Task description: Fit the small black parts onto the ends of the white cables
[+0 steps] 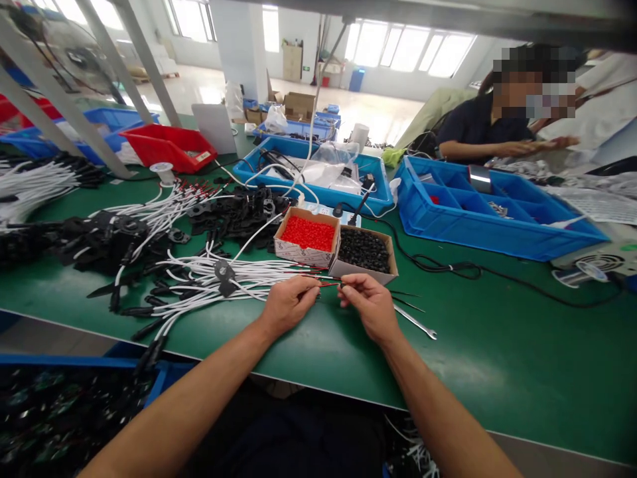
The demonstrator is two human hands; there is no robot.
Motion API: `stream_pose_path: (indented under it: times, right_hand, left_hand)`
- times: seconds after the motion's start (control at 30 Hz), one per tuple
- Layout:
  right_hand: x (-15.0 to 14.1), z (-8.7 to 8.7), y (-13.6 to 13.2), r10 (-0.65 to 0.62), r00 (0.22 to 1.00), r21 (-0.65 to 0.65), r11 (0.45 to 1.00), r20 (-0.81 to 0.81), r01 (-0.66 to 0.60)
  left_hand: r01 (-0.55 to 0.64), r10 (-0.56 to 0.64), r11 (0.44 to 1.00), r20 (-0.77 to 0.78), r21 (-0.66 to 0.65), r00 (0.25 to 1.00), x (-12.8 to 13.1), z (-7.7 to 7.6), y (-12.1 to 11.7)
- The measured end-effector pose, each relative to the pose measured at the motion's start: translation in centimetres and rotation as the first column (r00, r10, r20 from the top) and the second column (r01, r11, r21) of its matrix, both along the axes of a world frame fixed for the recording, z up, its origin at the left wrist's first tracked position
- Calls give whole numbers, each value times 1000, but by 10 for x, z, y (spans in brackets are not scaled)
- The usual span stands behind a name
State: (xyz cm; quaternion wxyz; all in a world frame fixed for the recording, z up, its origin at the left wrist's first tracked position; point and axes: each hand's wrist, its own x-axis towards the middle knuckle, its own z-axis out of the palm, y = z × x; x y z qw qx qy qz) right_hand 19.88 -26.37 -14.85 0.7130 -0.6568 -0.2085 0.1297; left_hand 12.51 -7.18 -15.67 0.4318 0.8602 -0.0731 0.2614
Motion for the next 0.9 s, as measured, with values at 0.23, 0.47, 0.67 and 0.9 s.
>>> stream_pose_path:
  times: [0.23, 0.47, 0.67, 0.9]
  right_hand:
    - [5, -1, 3, 17, 997, 60, 998, -74, -12]
    - [6, -1, -3, 28, 1000, -20, 999, -9, -28]
    - [9, 0, -7, 58, 993, -151, 988, 99, -43]
    - [12, 1, -9, 37, 997, -158, 987, 62, -26]
  left_hand:
    - [-1, 3, 999, -37, 37, 999, 0, 0, -2]
    - [11, -5, 996, -77, 84, 997, 2, -1, -2]
    - [19, -7, 993, -96, 118, 995, 0, -2, -1]
    - [8, 10, 988, -114, 155, 993, -2, -1, 1]
